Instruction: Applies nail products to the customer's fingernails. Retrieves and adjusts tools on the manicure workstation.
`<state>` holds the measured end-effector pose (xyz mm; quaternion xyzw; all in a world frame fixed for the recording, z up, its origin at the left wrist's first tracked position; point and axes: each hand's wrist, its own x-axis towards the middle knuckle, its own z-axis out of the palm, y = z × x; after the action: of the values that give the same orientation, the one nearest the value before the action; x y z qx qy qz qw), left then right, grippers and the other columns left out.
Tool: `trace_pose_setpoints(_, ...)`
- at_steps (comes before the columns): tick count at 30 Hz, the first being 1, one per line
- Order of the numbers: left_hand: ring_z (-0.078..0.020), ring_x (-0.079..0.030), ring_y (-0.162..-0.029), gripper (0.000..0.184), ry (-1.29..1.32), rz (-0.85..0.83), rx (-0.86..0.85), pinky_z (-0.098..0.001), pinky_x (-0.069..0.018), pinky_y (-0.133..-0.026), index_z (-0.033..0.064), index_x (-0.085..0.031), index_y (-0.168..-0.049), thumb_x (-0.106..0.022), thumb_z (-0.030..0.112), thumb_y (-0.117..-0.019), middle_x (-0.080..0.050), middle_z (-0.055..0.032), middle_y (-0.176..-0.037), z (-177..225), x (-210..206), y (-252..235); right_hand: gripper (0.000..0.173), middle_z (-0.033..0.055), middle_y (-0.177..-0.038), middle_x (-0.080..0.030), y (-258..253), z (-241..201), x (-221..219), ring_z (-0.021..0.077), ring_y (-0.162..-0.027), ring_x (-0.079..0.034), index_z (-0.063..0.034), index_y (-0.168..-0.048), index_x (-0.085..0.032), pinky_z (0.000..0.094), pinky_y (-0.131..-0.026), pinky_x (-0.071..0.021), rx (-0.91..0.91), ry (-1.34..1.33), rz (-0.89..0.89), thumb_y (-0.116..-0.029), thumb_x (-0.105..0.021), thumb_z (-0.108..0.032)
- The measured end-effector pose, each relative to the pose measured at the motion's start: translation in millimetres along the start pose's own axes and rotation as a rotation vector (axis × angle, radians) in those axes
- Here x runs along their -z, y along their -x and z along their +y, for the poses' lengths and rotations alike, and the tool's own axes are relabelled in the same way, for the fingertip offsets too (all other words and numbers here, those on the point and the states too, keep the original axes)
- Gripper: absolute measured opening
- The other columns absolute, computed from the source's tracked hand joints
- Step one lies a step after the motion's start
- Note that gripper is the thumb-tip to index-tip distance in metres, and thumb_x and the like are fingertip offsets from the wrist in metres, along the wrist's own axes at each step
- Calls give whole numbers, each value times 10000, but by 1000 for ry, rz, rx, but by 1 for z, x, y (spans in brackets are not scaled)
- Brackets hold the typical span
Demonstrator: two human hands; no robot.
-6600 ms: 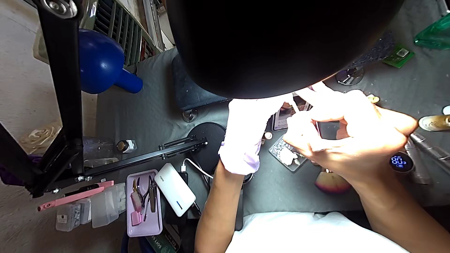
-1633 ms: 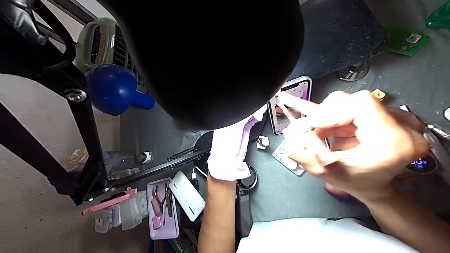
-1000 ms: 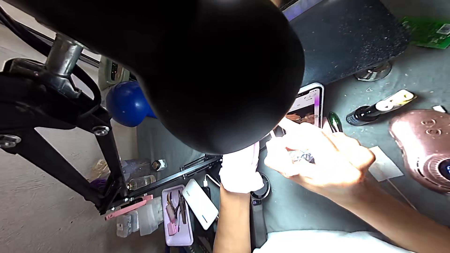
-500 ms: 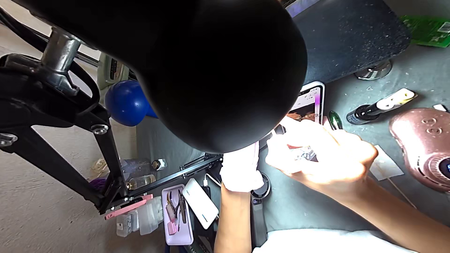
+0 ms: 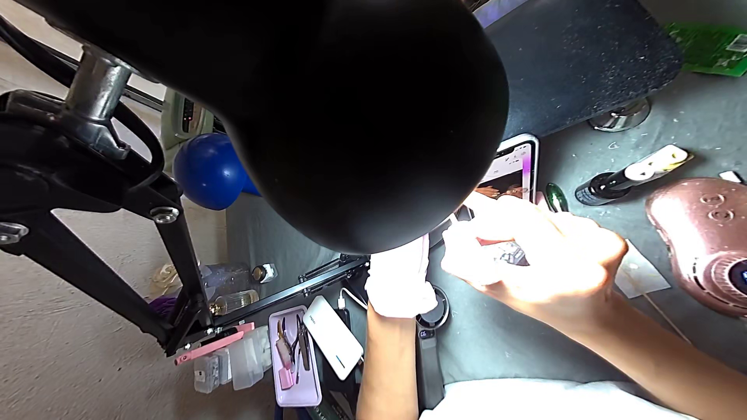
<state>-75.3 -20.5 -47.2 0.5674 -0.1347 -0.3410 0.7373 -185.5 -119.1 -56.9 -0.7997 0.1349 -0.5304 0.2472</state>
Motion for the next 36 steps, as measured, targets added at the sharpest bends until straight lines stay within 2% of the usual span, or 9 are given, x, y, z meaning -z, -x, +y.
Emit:
trace_pose_setpoints(7,-98,-675,-932,221,-24,-11,-15,-252,-569,-818,65,-676,-1117,-537,-33,-976,-698,-36,-988,0,-1,-2,175,106,-761,-698,0,1,0,50,-668,-615,-28,-810,-632,136,-602,-448,-3,-20,-6,-911,-667,-166)
trace_pose_setpoints(12,-99,-673,-949,222,28,-3,27,-249,-562,-840,75,-674,-1104,-516,-31,-988,-697,-31,-995,0,4,1,179,95,-729,-678,1,2,2,55,-650,-600,-35,-801,-625,144,-580,-427,12,-23,-21,-914,-658,-171)
trace_pose_setpoints(15,-99,-668,-963,218,80,-27,55,-250,-557,-856,83,-666,-1098,-496,-13,-1002,-692,-28,-1003,-1,8,2,185,108,-744,-699,1,2,4,70,-669,-635,-34,-792,-622,154,-592,-455,23,-22,-45,-918,-652,-165)
trace_pose_setpoints(19,-102,-672,-949,218,77,-16,63,-243,-564,-825,87,-667,-1104,-498,-9,-1007,-695,-37,-1011,3,6,1,190,108,-740,-688,3,3,6,87,-665,-622,-52,-763,-609,174,-586,-445,51,-38,-82,-917,-649,-155)
trace_pose_setpoints(24,-90,-666,-901,194,109,-40,79,-226,-563,-803,96,-658,-1078,-498,8,-1013,-679,-26,-956,10,7,-2,179,76,-722,-695,0,7,14,47,-651,-609,-55,-766,-660,158,-573,-433,68,-146,-167,-914,-636,-152)
trace_pose_setpoints(27,-106,-665,-878,191,77,-80,72,-258,-568,-814,94,-666,-1117,-517,32,-1013,-677,-31,-962,17,7,-5,144,67,-748,-706,-10,8,16,22,-678,-630,-28,-828,-680,131,-608,-480,56,-227,-173,-901,-652,-150)
trace_pose_setpoints(31,-96,-668,-841,185,55,-99,69,-248,-576,-769,91,-666,-1081,-495,49,-1024,-674,-29,-927,22,9,-5,160,83,-730,-682,-15,8,12,49,-632,-589,-21,-845,-665,170,-548,-408,98,-160,-114,-911,-644,-166)
trace_pose_setpoints(34,-110,-673,-887,183,83,-98,90,-260,-575,-802,85,-660,-1092,-499,43,-1018,-678,-41,-950,24,10,-5,173,114,-759,-700,-16,7,9,98,-637,-602,-10,-850,-676,199,-545,-417,165,-60,-82,-934,-628,-154)
trace_pose_setpoints(36,-103,-675,-881,186,82,-102,87,-246,-576,-780,81,-661,-1086,-500,36,-1007,-680,-40,-944,25,13,-5,182,112,-749,-681,-15,7,7,106,-604,-567,-8,-847,-675,218,-517,-374,199,-31,-73,-947,-618,-150)
